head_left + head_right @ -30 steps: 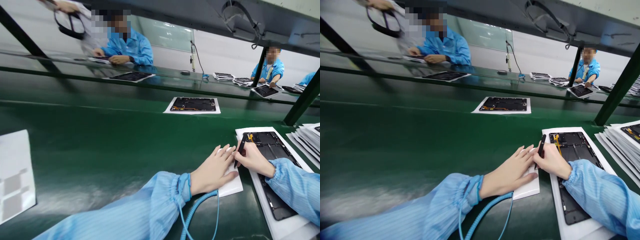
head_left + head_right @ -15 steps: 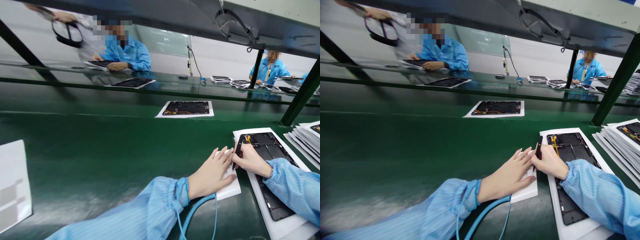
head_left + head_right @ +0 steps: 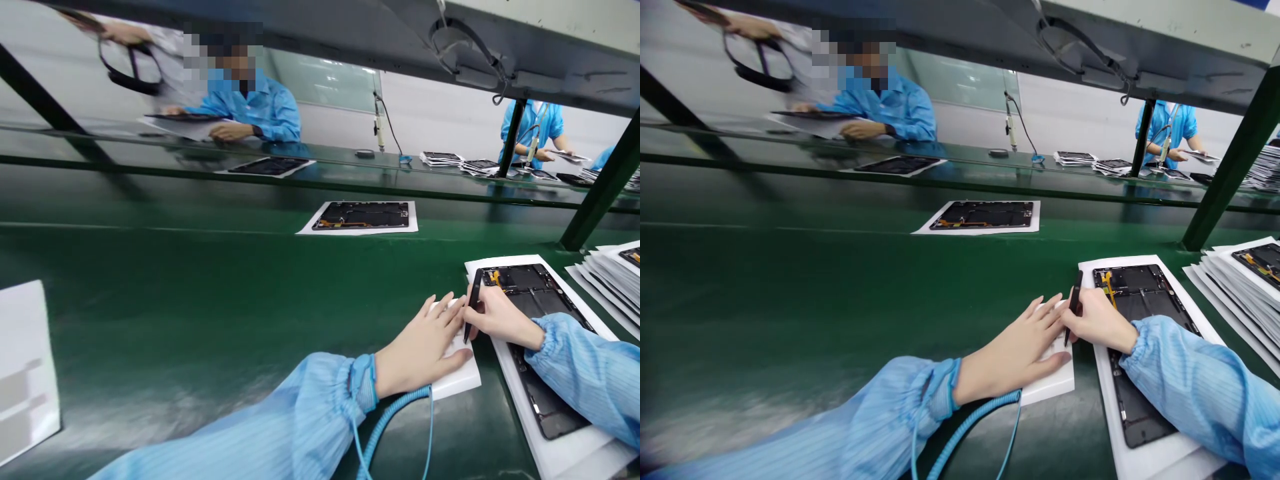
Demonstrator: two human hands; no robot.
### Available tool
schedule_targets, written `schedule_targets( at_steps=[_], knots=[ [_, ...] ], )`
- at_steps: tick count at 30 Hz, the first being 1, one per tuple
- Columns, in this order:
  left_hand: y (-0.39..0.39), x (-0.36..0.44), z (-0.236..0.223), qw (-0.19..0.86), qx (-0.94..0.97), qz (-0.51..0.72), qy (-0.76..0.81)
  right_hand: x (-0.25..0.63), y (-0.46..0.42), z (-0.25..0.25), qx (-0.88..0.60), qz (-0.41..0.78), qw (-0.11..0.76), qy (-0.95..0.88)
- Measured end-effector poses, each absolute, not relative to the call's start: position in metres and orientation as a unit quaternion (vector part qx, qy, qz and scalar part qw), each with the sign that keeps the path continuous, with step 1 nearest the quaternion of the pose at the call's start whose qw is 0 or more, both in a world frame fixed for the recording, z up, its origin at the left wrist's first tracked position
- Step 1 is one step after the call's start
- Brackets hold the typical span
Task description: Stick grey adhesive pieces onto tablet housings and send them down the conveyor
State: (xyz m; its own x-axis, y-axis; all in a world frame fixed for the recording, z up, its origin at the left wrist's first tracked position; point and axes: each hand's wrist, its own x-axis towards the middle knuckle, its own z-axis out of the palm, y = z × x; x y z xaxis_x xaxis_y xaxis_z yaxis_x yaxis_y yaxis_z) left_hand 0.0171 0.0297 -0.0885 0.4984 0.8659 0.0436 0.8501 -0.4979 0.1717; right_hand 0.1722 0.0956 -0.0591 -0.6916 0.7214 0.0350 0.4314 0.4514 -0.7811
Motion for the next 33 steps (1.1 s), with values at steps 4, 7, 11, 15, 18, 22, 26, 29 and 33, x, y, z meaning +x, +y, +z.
schedule_targets(
  at_steps=[4,7,11,15,18,22,26,29,33],
  knots=[
    [0.029,0.017,-0.088,0.063,0.863,0.062,0.497,0.172,0.095,-0.059,-0.339,0.407,0.185,-0.828],
    [0.029,0.017,-0.088,0.062,0.864,0.065,0.495,0.171,0.095,-0.06,-0.332,0.425,0.186,-0.821],
    [0.029,0.016,-0.089,0.06,0.866,0.072,0.492,0.172,0.097,-0.064,-0.328,0.454,0.197,-0.804],
    [0.029,0.015,-0.09,0.058,0.866,0.081,0.49,0.174,0.099,-0.07,-0.332,0.507,0.215,-0.766],
    [0.029,0.016,-0.09,0.056,0.867,0.086,0.488,0.174,0.1,-0.071,-0.328,0.555,0.231,-0.729],
    [0.032,0.016,-0.093,0.059,0.867,0.086,0.488,0.17,0.102,-0.068,-0.323,0.587,0.249,-0.7],
    [0.033,0.01,-0.097,0.071,0.869,0.092,0.48,0.177,0.1,-0.053,-0.337,0.577,0.292,-0.684],
    [0.032,0.004,-0.093,0.087,0.873,0.124,0.464,0.206,0.082,-0.037,-0.353,0.555,0.334,-0.676],
    [0.025,0.016,-0.07,0.117,0.884,0.263,0.369,0.253,0.028,-0.037,-0.433,0.473,0.43,-0.636]
  ],
)
